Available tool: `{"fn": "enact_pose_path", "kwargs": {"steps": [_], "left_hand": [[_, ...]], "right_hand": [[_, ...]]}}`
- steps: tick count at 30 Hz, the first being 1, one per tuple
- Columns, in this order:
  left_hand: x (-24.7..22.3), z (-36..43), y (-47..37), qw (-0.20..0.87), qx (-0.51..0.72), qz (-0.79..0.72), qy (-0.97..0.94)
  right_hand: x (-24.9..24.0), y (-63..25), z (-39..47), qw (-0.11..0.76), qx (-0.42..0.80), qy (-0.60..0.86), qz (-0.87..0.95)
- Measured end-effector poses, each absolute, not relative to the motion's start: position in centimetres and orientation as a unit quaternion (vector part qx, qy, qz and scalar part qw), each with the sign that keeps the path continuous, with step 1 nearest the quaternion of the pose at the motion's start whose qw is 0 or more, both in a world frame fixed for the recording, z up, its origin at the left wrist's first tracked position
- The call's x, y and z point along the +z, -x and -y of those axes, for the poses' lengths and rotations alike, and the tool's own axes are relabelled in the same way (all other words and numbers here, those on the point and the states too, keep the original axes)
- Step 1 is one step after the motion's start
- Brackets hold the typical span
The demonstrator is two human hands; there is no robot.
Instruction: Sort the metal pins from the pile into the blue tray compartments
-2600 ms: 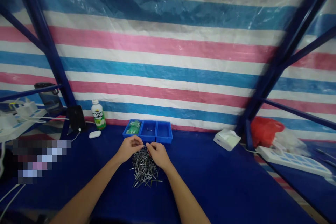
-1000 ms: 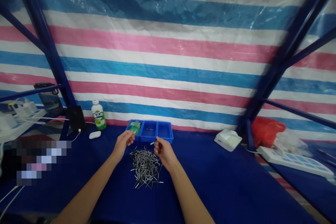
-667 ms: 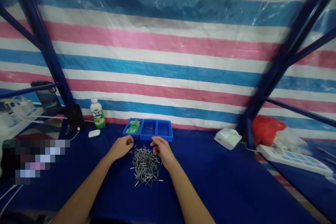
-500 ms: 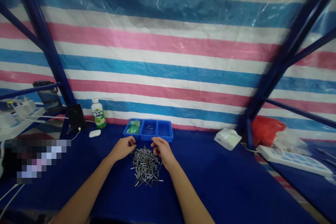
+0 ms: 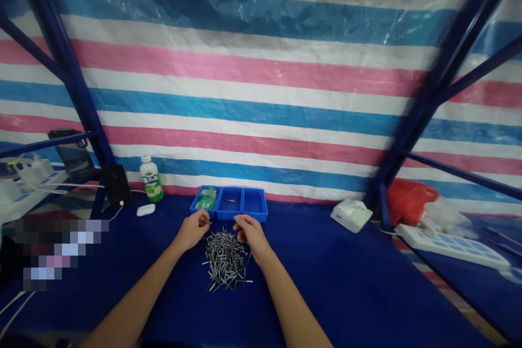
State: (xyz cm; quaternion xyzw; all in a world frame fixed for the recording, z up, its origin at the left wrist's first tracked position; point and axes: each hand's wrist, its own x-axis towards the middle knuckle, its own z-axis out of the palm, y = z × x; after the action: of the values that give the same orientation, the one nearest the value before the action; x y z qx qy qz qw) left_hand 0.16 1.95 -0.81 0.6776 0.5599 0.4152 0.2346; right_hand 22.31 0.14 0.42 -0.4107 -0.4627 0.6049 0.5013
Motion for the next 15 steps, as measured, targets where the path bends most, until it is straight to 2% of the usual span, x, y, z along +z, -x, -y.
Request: {"fn": "enact_pose_path", "kwargs": {"steps": [7, 12, 15], "left_hand": [[0.2, -2.3, -0.9, 0.409, 0.562, -0.446, -0.565], [1.1, -1.4, -2.8, 0.506, 0.643, -0.361, -0.447], [1.2, -0.7, -4.0, 0.537, 0.651, -0.331, -0.422]], "right_hand": [[-0.2, -21.7, -0.4, 0.484, 0.537, 0.422, 0.547], [0.1, -20.8, 1.0, 0.473, 0.356, 0.411, 0.693], [0.6, -20.2, 2.0, 0.459, 0.261, 0.407, 0.746]]}}
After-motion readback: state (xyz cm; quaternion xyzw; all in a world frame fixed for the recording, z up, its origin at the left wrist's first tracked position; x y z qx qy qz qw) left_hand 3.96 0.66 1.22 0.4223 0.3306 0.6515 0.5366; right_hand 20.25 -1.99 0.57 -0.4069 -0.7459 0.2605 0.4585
